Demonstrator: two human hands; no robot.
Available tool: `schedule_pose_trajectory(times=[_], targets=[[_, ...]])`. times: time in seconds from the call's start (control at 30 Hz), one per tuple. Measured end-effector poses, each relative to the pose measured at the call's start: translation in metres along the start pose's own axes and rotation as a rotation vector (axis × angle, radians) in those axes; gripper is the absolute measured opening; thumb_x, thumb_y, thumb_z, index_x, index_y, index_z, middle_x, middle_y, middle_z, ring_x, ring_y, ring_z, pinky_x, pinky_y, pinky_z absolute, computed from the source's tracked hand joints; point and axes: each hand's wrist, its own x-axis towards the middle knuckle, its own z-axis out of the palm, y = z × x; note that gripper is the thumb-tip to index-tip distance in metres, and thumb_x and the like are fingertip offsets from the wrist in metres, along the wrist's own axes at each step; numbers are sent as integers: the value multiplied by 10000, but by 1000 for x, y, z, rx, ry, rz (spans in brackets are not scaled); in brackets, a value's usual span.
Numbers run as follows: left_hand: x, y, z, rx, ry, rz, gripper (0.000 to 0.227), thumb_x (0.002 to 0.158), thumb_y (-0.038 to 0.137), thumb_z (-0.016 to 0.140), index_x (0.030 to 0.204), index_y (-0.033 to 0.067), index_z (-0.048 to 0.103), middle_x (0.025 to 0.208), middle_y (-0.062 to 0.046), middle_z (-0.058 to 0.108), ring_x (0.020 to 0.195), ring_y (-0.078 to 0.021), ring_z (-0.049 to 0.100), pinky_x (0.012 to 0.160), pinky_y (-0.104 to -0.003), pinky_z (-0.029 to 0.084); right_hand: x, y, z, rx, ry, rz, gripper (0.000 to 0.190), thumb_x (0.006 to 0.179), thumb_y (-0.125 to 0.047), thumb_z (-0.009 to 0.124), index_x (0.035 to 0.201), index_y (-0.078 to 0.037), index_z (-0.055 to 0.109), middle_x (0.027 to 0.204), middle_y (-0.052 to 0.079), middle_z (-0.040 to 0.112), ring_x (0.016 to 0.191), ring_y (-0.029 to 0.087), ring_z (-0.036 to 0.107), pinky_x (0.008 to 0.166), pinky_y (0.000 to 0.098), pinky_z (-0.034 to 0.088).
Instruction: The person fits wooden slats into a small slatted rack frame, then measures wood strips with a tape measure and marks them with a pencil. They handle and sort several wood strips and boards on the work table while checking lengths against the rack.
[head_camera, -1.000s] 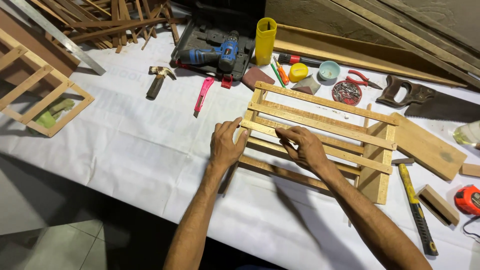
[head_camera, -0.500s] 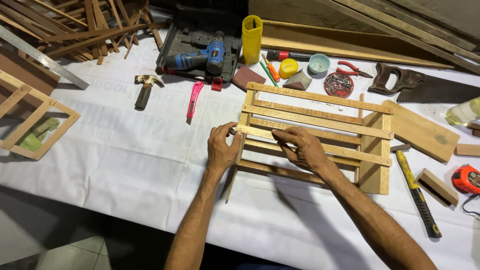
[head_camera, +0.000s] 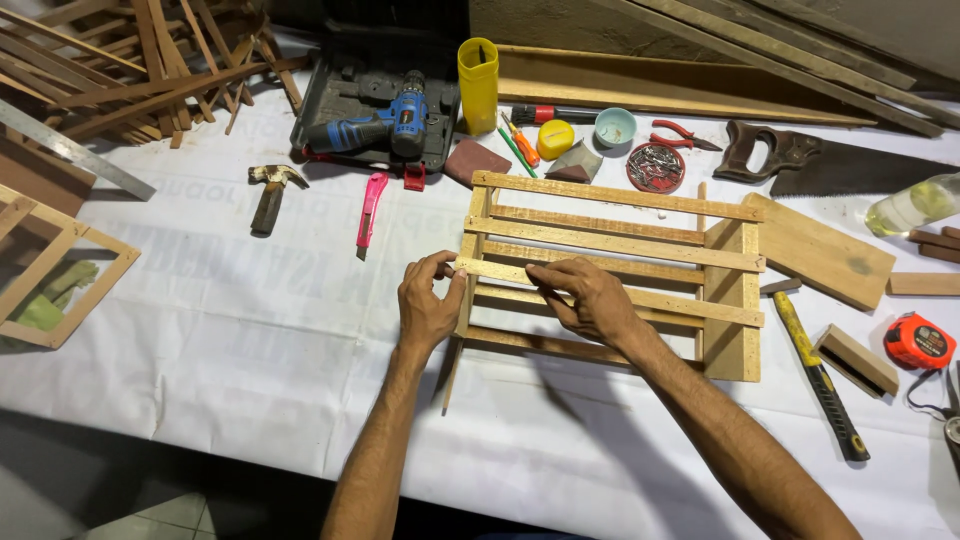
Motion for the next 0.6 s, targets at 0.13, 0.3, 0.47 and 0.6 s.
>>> schedule_pose_trajectory(times=[0.13, 0.3, 0.47, 0.6], targets=[[2, 5, -3, -14, -20, -32, 266, 925, 209, 721, 1144, 59, 697, 869, -64, 695, 903, -204, 646, 818, -384, 539, 0, -4, -2, 8, 18, 23, 446, 871, -107, 732, 1302, -220, 715, 1138, 61, 755, 1033, 236, 711, 854, 364, 613], [9, 24, -10, 108, 4, 65, 290, 871, 188, 739, 1116, 46, 678, 1020, -113, 674, 988, -281, 590, 869, -417, 514, 1, -6, -13, 46, 35, -34, 471, 871, -135, 748, 1337, -184, 691, 1113, 87, 752, 1027, 263, 692, 879, 402, 587], [26, 78, 8, 207, 51, 262, 337, 851, 190, 763, 1121, 30, 642, 1095, -132, 630, 1031, -328, 556, 903, -450, 475, -7, -5, -60, 31, 139, -4, 551, 842, -206, 809, 1353, -106, 630, 1114, 147, 718, 1029, 316, 653, 863, 443, 543], [38, 133, 53, 163, 5, 413, 303, 859, 181, 769, 1114, 63, 655, 1097, -106, 637, 1044, -325, 569, 918, -463, 472, -39, 21, -106, -17, 285, 26, 512, 890, -189, 783, 1366, -91, 626, 1113, 138, 714, 1053, 317, 646, 947, 437, 542]])
